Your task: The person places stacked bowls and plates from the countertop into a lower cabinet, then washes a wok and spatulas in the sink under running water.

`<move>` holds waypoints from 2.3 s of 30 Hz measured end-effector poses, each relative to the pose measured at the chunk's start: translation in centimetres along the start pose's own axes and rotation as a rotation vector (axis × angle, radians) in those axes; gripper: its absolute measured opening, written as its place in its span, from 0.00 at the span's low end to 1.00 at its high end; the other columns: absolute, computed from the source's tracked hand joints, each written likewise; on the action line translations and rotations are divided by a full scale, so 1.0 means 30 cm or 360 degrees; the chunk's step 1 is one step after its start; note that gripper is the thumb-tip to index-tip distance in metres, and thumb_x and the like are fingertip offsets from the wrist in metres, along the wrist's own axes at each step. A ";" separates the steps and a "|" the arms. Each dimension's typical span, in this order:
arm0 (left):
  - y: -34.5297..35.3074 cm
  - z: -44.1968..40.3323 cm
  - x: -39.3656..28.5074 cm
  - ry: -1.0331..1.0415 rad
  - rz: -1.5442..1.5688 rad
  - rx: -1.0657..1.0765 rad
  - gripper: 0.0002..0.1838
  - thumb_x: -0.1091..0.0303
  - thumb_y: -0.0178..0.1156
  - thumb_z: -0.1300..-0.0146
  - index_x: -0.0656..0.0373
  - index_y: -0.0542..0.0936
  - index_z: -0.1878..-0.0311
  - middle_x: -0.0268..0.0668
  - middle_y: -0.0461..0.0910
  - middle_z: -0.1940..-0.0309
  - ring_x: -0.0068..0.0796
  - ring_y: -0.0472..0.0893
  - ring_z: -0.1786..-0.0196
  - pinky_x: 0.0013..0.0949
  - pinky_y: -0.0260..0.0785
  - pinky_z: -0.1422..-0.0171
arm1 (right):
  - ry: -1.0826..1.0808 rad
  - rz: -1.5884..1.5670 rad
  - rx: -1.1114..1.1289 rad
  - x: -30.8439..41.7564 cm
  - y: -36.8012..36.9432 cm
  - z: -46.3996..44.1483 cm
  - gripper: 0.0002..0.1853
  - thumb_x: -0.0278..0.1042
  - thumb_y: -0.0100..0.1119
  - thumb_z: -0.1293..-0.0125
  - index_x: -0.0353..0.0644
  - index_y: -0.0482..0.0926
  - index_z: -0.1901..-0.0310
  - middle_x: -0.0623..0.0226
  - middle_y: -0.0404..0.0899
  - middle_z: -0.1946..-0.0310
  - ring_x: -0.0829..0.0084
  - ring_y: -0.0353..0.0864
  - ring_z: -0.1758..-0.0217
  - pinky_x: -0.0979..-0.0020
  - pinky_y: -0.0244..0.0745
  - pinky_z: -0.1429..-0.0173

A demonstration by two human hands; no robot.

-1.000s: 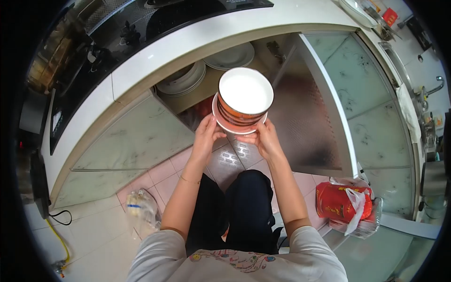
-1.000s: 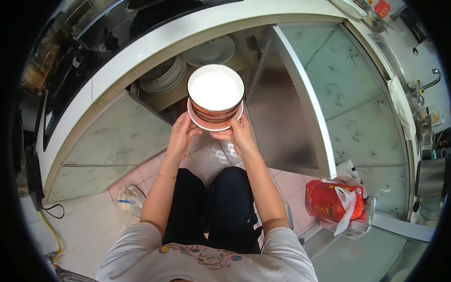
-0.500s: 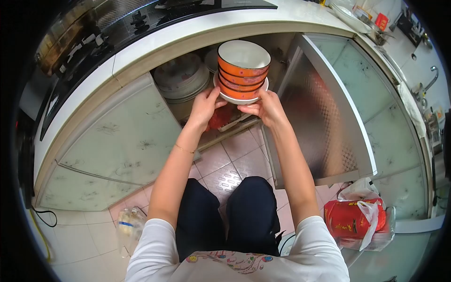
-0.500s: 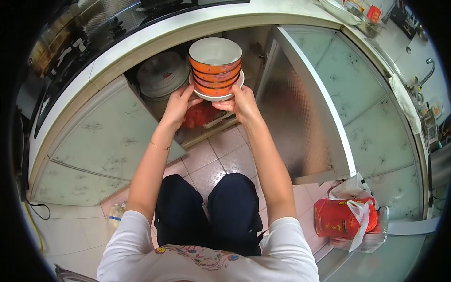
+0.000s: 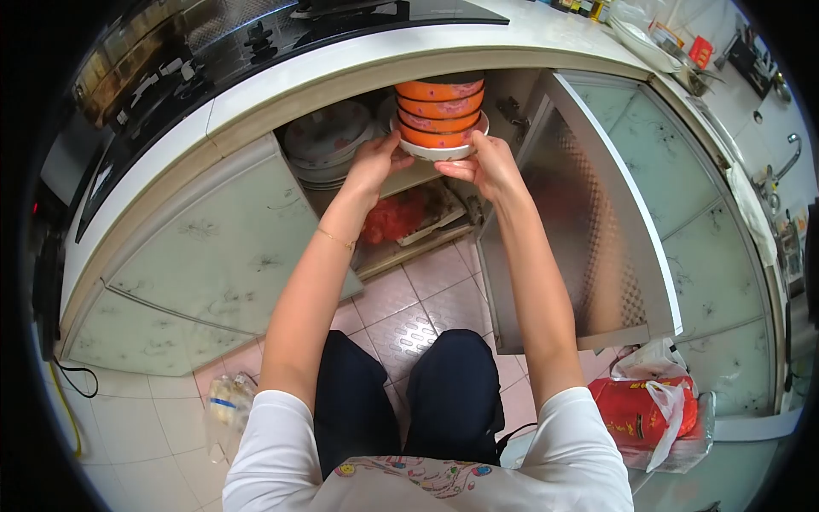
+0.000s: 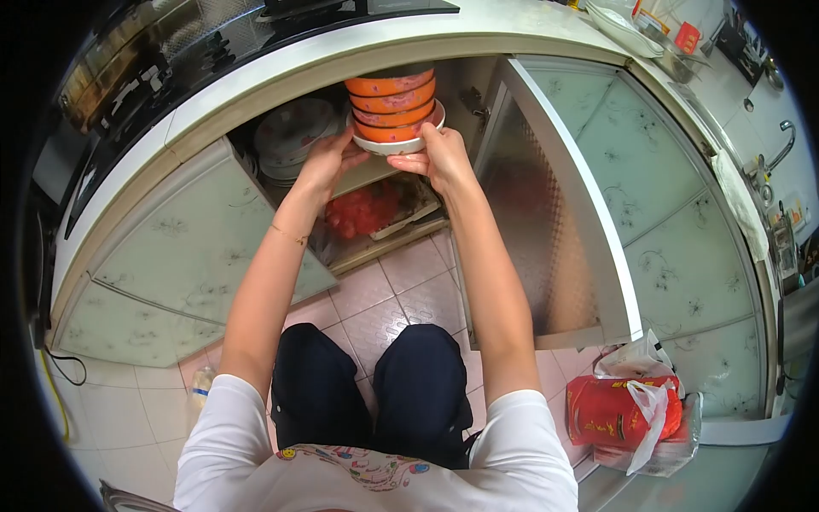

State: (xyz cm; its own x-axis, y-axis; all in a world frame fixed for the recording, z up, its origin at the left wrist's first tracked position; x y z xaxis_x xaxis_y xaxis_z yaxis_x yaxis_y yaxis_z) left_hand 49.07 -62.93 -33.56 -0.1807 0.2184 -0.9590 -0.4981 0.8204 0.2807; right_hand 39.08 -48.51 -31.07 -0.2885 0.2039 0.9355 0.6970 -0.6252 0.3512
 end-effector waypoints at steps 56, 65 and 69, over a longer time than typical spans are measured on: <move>0.438 0.269 -0.195 -0.0341 0.0515 0.0052 0.14 0.65 0.52 0.29 0.64 0.71 0.46 0.37 0.75 0.54 0.23 0.76 0.52 0.29 0.72 0.47 | -0.0385 0.0073 -0.0871 0.228 0.035 0.332 0.03 0.24 0.53 0.35 0.33 0.74 0.63 0.64 0.80 0.72 0.80 0.80 0.72 0.79 0.74 0.68; 0.938 0.311 -0.649 -0.0556 0.0625 0.0372 0.18 0.64 0.49 0.28 0.63 0.69 0.40 0.40 0.75 0.49 0.25 0.75 0.46 0.34 0.69 0.40 | -0.0415 -0.0047 -0.1076 0.870 -0.075 0.569 0.03 0.25 0.50 0.33 0.36 0.73 0.62 0.68 0.78 0.69 0.83 0.76 0.70 0.82 0.70 0.66; 1.094 0.260 -0.772 -0.0497 0.0305 0.0484 0.24 0.60 0.49 0.28 0.62 0.65 0.33 0.41 0.67 0.36 0.29 0.68 0.36 0.35 0.59 0.31 | -0.0158 0.0002 -0.1280 0.956 -0.288 0.599 0.09 0.31 0.54 0.37 0.41 0.76 0.56 0.66 0.79 0.62 0.74 0.76 0.57 0.65 0.67 0.52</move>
State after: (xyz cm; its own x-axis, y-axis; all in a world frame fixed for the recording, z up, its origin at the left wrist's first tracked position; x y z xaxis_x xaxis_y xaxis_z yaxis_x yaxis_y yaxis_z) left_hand 43.52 -36.93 -2.45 0.0416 0.4911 -0.8701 -0.2011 0.8572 0.4741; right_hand 36.58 -23.70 -6.60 -0.2024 0.2451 0.9481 0.0007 -0.9681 0.2504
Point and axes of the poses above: each hand's wrist, its own z-axis away from the middle knuckle, its own y-axis out of the palm, x = y × z, the point moved 8 cm from there along -z, towards the middle knuckle
